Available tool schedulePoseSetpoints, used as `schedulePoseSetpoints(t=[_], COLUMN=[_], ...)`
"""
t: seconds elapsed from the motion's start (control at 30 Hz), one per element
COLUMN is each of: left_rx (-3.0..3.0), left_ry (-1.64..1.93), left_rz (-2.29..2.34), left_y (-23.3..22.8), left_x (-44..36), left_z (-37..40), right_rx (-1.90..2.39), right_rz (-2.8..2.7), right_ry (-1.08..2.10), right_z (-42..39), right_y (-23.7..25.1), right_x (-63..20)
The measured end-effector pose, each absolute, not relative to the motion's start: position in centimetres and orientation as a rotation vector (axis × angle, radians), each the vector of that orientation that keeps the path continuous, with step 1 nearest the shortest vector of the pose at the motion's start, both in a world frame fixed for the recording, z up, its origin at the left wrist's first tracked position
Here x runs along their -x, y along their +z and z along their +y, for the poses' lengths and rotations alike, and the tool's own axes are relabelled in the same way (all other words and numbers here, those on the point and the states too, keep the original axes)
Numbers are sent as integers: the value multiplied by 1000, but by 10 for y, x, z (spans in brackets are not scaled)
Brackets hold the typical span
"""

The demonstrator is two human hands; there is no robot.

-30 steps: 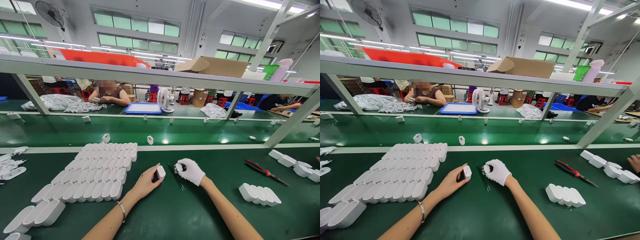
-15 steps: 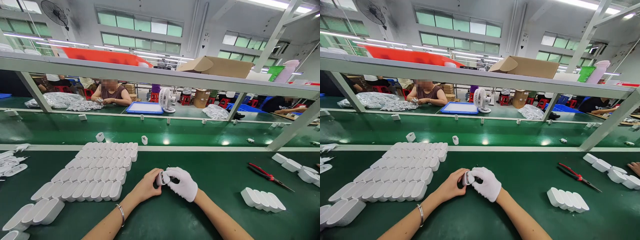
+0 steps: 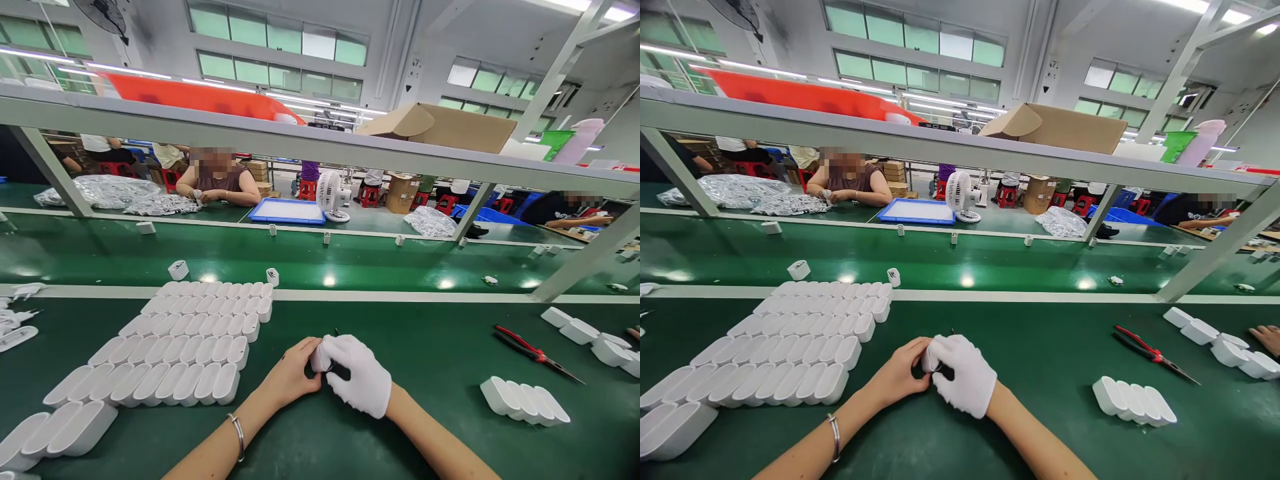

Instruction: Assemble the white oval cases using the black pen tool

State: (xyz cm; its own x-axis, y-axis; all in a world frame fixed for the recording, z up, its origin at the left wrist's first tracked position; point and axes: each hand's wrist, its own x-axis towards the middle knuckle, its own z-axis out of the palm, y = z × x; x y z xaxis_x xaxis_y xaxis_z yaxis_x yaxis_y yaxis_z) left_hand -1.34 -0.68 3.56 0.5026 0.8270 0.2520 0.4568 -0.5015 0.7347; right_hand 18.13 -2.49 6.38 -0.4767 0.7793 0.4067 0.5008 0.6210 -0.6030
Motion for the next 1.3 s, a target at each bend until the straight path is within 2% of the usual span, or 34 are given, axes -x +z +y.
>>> schedulePoseSetpoints(t=[0.1,0.2,0.33,0.6,0.77,0.83,1.3], left_rx=[-2140,-2163,-2191,-2198,-2215,-2238,-2567], left_ry=[830,861,892,948,1020,1040,1030], left_rz=[1061,1013,914,932,1014,1002,940], left_y=[32,27,24,27,29,29,34], left_x=[13,11,10,10,12,12,13], left_z=[-8,-10,-13,-14,-13,-13,-13], right_rx=[1051,1037,942,979,1074,1045,1003], right_rz=[-1654,-1424,-1394,-1369,-1842,-1985,-2136], right_ry=[1031,1445,1709,1525,808,662,405], right_z=[-23,-19,-20,-29,-31,-30,-28], right_y=[58,54,53,48,54,58,56], right_x=[-185,-182,-170,-163,-178,-183,-193])
